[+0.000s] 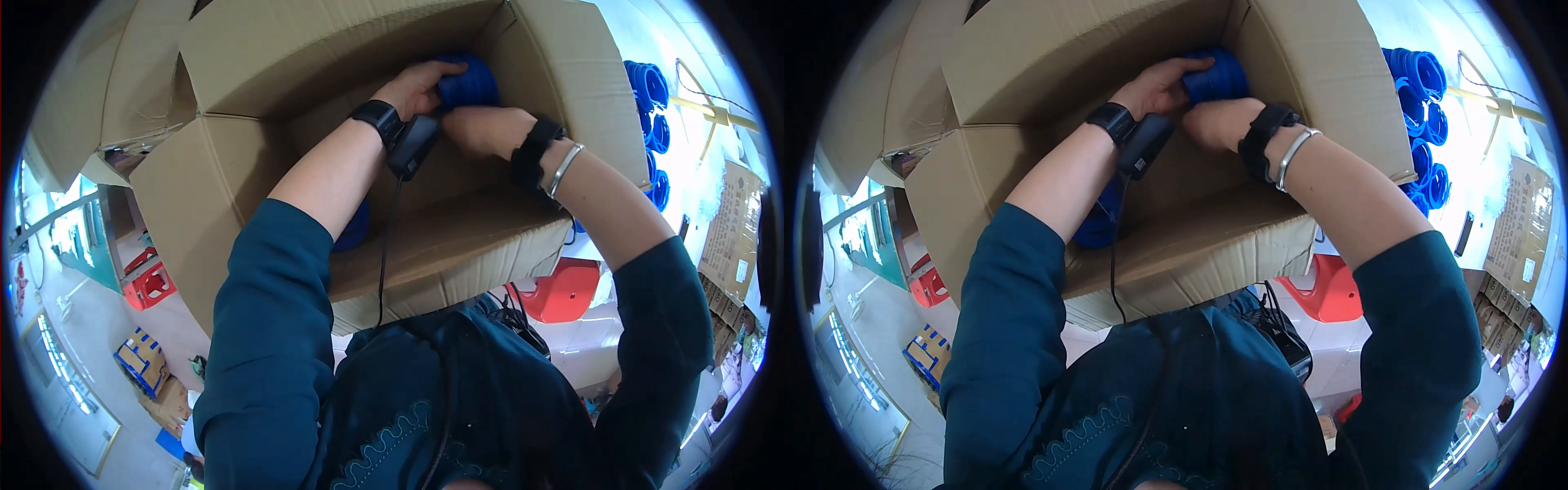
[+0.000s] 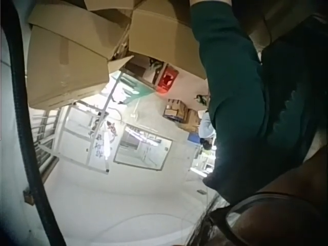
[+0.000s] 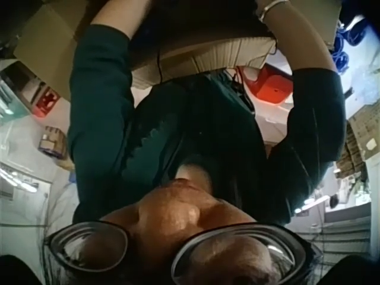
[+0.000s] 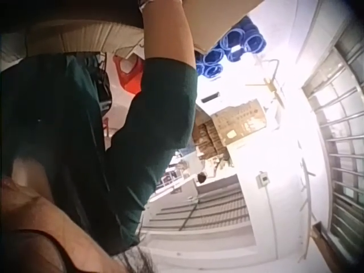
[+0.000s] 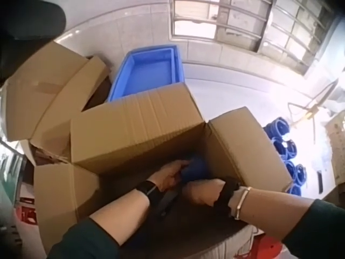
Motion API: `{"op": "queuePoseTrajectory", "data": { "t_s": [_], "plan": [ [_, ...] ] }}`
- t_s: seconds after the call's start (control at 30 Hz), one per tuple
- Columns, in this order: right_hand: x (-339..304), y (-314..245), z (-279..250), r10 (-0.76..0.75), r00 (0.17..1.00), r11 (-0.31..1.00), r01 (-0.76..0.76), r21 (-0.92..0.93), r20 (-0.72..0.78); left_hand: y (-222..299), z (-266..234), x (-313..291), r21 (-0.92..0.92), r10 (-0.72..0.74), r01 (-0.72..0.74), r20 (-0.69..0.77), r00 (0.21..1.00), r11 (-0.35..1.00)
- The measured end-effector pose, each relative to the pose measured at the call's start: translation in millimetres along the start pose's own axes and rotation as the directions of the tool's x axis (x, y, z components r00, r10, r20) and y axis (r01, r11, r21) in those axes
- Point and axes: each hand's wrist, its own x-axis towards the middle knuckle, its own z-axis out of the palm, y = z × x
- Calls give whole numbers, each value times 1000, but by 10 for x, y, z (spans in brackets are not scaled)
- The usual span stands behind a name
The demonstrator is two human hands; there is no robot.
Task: The person joins the ends of blue plastic rings using a handheld tool and then places the rings into a cardboard box. After opening another box with shears, they continue placing more blue plastic rings inside it.
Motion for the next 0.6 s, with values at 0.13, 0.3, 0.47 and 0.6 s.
{"op": "queuePoseTrajectory", "data": {
  "t_s": [0.13, 0.3, 0.47, 0.6],
  "plan": [
    [-41, -121, -2, -21, 999, 999, 23, -42, 26, 25, -33, 0, 6, -40, 40, 0, 999, 999],
    [86, -101, 87, -13, 999, 995, 17, 95, -36, 23, -27, 9, 24, -80, 79, 70, 994, 997],
    [195, -52, 100, -80, 995, 997, 81, 19, -63, 59, -96, -142, 133, -60, 54, 35, 998, 990],
    [274, -71, 85, -77, 997, 995, 76, -59, -17, 315, -46, -547, 524, 46, 33, -137, 990, 851]
  ]
}}
